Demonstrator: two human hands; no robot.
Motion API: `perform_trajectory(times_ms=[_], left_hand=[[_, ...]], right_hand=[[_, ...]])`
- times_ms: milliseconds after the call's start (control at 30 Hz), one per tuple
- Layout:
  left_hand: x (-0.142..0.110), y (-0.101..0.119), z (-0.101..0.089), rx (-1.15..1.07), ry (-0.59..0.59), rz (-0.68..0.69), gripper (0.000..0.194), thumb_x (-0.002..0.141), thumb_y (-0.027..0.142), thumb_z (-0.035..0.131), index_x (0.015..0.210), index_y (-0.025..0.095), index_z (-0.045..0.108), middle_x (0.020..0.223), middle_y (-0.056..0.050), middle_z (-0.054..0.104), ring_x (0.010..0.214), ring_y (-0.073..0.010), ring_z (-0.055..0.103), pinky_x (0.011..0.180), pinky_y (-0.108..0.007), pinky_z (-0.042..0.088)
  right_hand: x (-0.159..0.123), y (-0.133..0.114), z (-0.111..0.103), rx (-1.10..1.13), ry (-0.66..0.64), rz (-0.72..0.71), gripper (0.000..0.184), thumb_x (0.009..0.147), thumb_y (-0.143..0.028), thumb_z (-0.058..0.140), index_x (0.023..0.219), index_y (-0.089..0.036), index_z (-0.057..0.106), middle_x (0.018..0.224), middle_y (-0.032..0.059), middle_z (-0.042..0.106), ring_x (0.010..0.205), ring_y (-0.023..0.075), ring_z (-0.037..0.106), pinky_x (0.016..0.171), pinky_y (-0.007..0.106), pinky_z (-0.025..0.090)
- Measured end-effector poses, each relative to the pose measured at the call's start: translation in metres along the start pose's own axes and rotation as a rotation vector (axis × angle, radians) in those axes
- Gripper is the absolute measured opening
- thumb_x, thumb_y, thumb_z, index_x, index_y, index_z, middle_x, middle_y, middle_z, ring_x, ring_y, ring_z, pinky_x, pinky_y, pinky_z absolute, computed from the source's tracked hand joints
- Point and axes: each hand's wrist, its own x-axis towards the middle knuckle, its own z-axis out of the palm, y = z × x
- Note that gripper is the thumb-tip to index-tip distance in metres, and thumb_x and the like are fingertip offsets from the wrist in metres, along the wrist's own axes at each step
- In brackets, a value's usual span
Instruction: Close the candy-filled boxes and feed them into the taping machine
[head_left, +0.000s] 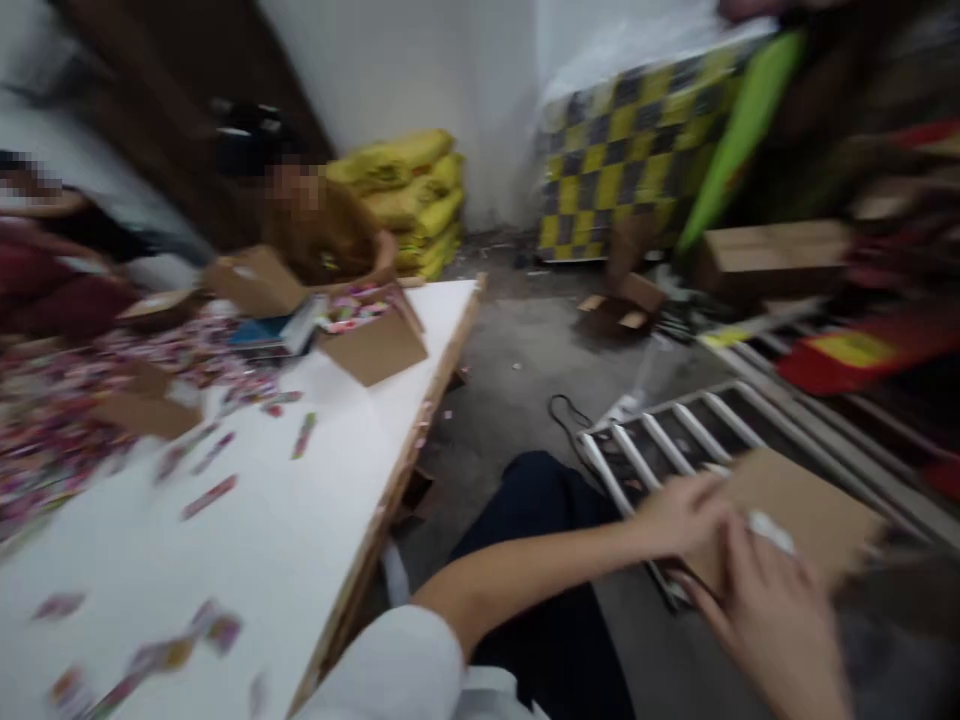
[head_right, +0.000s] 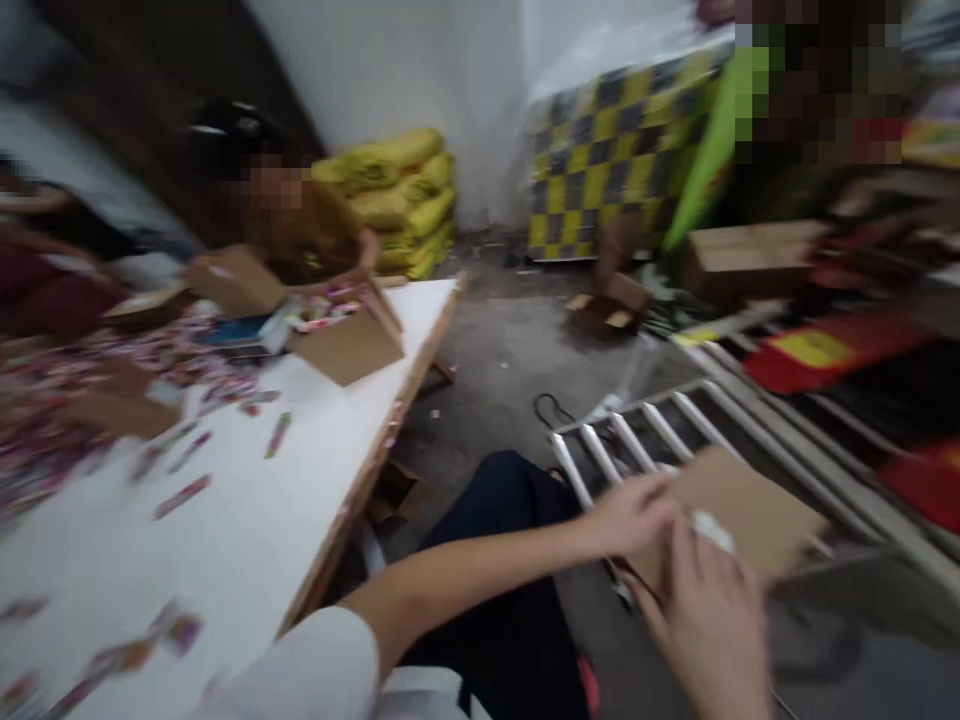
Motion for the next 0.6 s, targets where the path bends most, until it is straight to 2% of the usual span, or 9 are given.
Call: perform_trajectory(times_ms=[67,133,267,433,500,600], left_hand=[[-0.011,0.001,-0.012,-0.076,0.011,-0.019,0.062,0.086,0.055,0.047,0.13,0.013,0.059,0.123,-0.024,0.063,0.113,-0.0312,0.061,0.104,-0.051,0.045],[-0.013,-0.01,-0.029,-0.066,0.109,-0.06,0.057,0.081,0.053,0.058,0.125,0.017,0.059,0.128,-0.021,0.06,0.118,-0.0319,0.058,0.108,-0.048,0.043],[-0.014,-0.038,-0.06,-0.084,0.164,-0.176,0.049,0.08,0.045,0.056,0.12,0.018,0.056,0.126,-0.016,0.062,0.111,-0.0313,0.063,0.1,-0.046,0.051],[-0.033,-0.046,-0.084,-0.087,0.201,-0.305,0.041,0.08,0.046,0.056,0.113,0.022,0.059,0.12,-0.012,0.068,0.101,-0.0297,0.069,0.09,-0.046,0.057],[-0.037,-0.047,-0.089,-0.089,0.213,-0.336,0.043,0.077,0.05,0.058,0.111,0.023,0.061,0.117,-0.012,0.07,0.099,-0.0299,0.071,0.088,-0.045,0.058],[-0.04,-0.047,-0.092,-0.101,0.242,-0.366,0.057,0.071,0.059,0.063,0.112,0.019,0.062,0.116,-0.014,0.071,0.098,-0.0313,0.071,0.088,-0.046,0.058]], right_hand=[[0.013,-0.009,-0.015,-0.088,-0.007,-0.031,0.081,0.093,-0.057,0.049,0.152,-0.006,0.03,0.146,0.0257,0.042,0.138,0.0467,0.037,0.109,0.066,0.034],[0.029,-0.007,-0.022,-0.16,-0.009,-0.004,0.08,0.094,-0.053,0.055,0.153,-0.004,0.028,0.152,0.0247,0.035,0.14,0.0436,0.034,0.113,0.061,0.033],[0.056,0.016,-0.035,-0.21,-0.042,0.057,0.082,0.096,-0.05,0.059,0.154,-0.002,0.026,0.158,0.0226,0.025,0.146,0.0392,0.026,0.12,0.054,0.028],[0.094,0.066,-0.055,-0.253,-0.04,0.08,0.079,0.098,-0.046,0.059,0.152,0.003,0.027,0.157,0.0258,0.026,0.146,0.0389,0.026,0.12,0.051,0.024],[0.121,0.094,-0.06,-0.28,-0.032,0.105,0.076,0.1,-0.045,0.054,0.15,0.005,0.027,0.155,0.0279,0.026,0.146,0.0386,0.026,0.12,0.05,0.023],[0.17,0.131,-0.074,-0.307,0.011,0.177,0.07,0.102,-0.045,0.046,0.148,0.006,0.03,0.154,0.027,0.03,0.145,0.0358,0.028,0.118,0.047,0.025]])
